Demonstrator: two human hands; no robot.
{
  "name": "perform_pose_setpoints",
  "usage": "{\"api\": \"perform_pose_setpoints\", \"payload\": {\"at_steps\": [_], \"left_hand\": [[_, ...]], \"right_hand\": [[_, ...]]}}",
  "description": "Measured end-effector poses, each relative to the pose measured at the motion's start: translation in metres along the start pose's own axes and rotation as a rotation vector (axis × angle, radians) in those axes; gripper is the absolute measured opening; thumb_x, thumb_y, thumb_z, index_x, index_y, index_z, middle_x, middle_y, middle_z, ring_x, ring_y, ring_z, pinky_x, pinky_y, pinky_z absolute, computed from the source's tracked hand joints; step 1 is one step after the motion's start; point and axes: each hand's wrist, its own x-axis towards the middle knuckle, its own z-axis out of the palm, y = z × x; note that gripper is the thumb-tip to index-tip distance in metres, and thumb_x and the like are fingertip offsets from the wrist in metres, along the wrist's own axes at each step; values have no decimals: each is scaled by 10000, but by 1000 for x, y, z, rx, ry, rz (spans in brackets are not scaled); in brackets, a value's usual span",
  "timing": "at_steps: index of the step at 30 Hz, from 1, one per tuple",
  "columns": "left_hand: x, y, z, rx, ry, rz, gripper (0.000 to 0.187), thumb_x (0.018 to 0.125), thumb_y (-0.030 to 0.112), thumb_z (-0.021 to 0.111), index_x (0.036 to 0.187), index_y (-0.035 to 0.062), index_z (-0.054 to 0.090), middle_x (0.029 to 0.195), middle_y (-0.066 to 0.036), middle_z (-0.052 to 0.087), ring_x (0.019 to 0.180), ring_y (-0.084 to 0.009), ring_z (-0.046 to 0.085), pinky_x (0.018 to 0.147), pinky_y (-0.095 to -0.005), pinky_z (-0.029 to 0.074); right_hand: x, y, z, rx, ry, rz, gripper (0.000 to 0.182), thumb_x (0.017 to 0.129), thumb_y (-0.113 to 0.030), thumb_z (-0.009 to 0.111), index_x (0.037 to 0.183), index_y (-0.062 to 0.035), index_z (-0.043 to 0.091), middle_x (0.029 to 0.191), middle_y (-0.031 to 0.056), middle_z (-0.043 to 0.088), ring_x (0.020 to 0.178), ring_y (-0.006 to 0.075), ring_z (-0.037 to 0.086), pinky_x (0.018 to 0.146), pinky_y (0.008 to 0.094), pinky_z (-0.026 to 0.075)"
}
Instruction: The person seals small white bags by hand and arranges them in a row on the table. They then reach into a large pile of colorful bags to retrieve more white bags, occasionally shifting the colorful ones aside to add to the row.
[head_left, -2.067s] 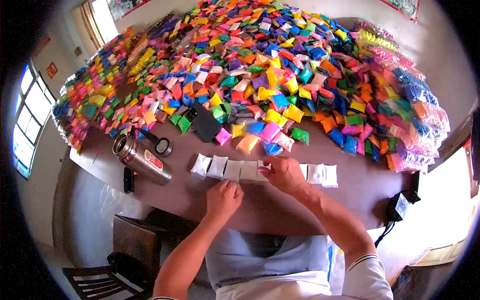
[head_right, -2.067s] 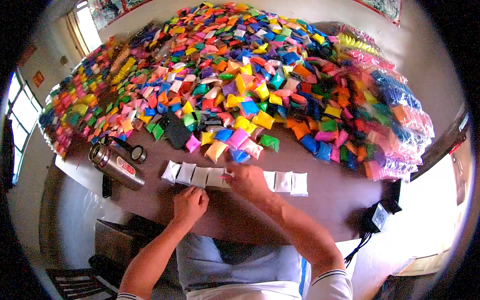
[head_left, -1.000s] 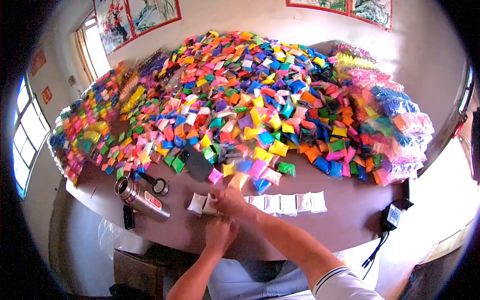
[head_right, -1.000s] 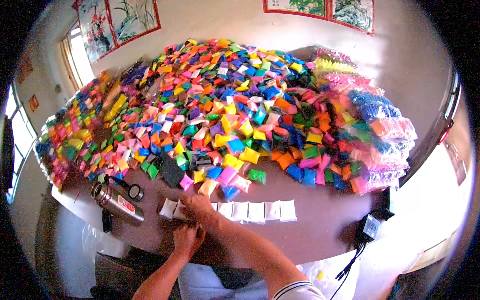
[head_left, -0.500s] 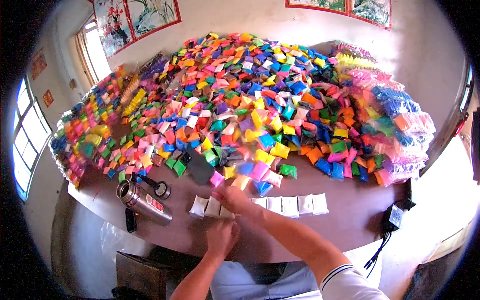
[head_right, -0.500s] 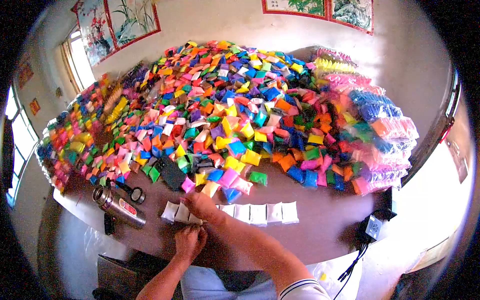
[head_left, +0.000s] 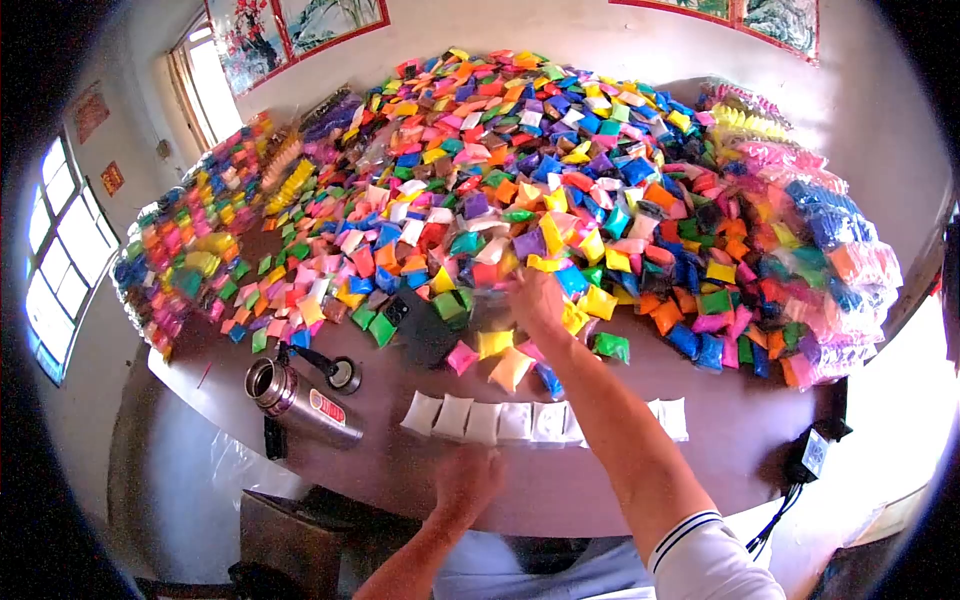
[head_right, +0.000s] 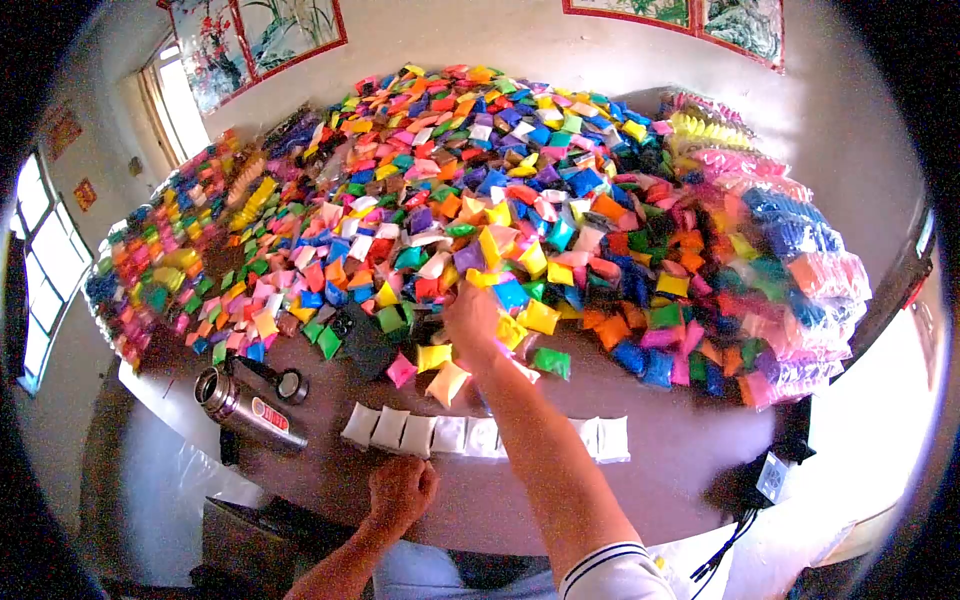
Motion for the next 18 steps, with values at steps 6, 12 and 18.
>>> {"api": "perform_pose_setpoints", "payload": {"at_steps": [6,12,18], "left_hand": [[5,4,-13,-21,-101,27,284,836,283,515,720,59,645,756,-164,639,699,-355,640,643,-490,514],[0,4,-4,19,151,126,136,739,170,673,680,109,567,649,-90,589,580,-303,598,519,-420,479],[-3,2,-1,-39,54,23,106,757,188,660,719,110,600,686,-104,609,641,-305,623,558,-421,506]], "right_hand": [[14,6,-4,-50,-60,103,325,812,-311,638,1056,-97,631,937,181,672,917,354,641,767,439,495],[37,56,19,149,88,-74,199,868,-236,571,846,-53,646,691,126,651,630,293,630,593,388,469],[35,69,1,883,-161,117,108,859,-91,589,756,-60,597,645,-18,549,560,85,479,516,248,379]]}}
